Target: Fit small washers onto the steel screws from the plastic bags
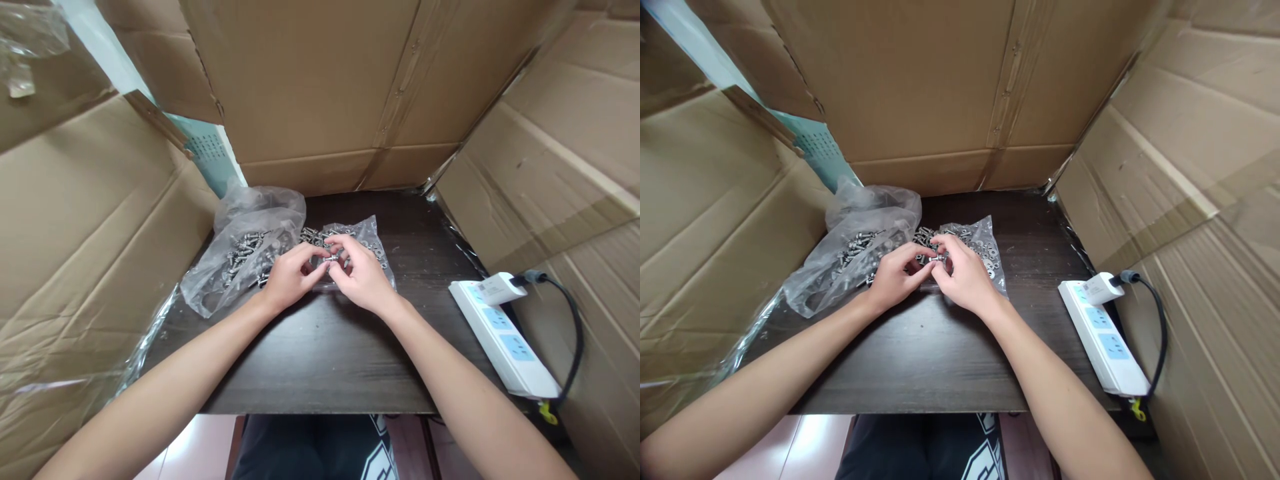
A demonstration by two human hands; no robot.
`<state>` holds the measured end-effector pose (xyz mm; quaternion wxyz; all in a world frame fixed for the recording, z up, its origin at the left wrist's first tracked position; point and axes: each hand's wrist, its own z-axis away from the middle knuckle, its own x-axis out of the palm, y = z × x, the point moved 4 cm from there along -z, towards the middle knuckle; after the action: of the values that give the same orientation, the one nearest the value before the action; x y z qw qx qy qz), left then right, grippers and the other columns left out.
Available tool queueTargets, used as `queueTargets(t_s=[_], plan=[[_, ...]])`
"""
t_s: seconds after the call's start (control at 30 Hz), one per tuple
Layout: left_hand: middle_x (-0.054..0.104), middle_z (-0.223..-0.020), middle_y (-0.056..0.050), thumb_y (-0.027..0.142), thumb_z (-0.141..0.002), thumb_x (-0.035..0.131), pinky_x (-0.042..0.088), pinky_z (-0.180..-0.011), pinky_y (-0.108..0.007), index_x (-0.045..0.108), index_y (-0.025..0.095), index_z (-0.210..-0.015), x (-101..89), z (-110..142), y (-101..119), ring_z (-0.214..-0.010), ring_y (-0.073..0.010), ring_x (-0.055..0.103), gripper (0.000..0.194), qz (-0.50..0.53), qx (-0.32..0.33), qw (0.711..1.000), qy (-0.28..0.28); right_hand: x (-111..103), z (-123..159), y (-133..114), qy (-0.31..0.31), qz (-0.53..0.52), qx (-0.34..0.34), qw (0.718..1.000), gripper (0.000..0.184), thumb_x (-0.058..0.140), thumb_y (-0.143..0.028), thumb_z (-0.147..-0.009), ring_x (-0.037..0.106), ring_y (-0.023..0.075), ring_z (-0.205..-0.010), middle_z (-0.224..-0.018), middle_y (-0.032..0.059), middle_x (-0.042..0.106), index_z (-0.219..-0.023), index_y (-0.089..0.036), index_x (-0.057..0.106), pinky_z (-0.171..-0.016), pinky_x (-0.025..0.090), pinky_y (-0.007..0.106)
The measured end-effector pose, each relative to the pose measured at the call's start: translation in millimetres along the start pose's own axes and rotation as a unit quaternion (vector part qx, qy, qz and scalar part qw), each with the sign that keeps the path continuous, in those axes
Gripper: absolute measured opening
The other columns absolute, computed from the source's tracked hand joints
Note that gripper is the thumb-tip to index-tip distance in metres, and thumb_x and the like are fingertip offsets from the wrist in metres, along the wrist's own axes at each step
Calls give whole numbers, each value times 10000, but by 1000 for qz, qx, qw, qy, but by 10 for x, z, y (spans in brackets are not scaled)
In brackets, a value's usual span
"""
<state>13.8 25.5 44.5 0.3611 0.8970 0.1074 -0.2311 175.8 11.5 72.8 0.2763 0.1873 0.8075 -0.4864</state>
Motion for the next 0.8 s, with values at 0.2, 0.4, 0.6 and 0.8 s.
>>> queueTargets(t_s=[0.2, 0.4, 0.6, 0.8], plan=[[693, -907, -7, 207, -970, 665, 491, -618, -201, 689, 180, -1031, -13, -5, 0, -613, -82, 599, 70, -11, -6, 1000, 11, -13, -14, -4, -27, 18, 44, 999, 298, 452, -301, -1017, 637, 195, -743, -974, 57, 707, -1270, -227, 591, -746, 503, 360], [703, -930, -16, 198, -961, 667, 494, -632, -207, 682, 175, -1022, -25, -10, 8, -620, -86, 597, 66, -15, -4, 1000, 18, -16, -28, 1, -36, -19, 28, 999, 431, 563, -225, -913, 634, 177, -788, -1156, 90, 660, -1344, -219, 537, -688, 519, 321], [686, -899, -19, 208, -969, 642, 478, -591, -205, 691, 172, -1027, -18, -7, 24, -585, -82, 559, 84, -10, 7, 1000, 13, 12, -18, 6, -58, -25, 35, 997, 304, 504, -265, -976, 602, 151, -664, -910, 25, 677, -1266, -220, 585, -677, 485, 321], [690, -914, -27, 194, -964, 629, 483, -603, -209, 688, 171, -1034, -25, -5, 26, -603, -88, 566, 95, -8, 10, 1000, 12, 0, -12, -11, -28, -29, 19, 999, 335, 573, -255, -926, 643, 171, -771, -1101, 77, 691, -1257, -213, 601, -696, 505, 317]])
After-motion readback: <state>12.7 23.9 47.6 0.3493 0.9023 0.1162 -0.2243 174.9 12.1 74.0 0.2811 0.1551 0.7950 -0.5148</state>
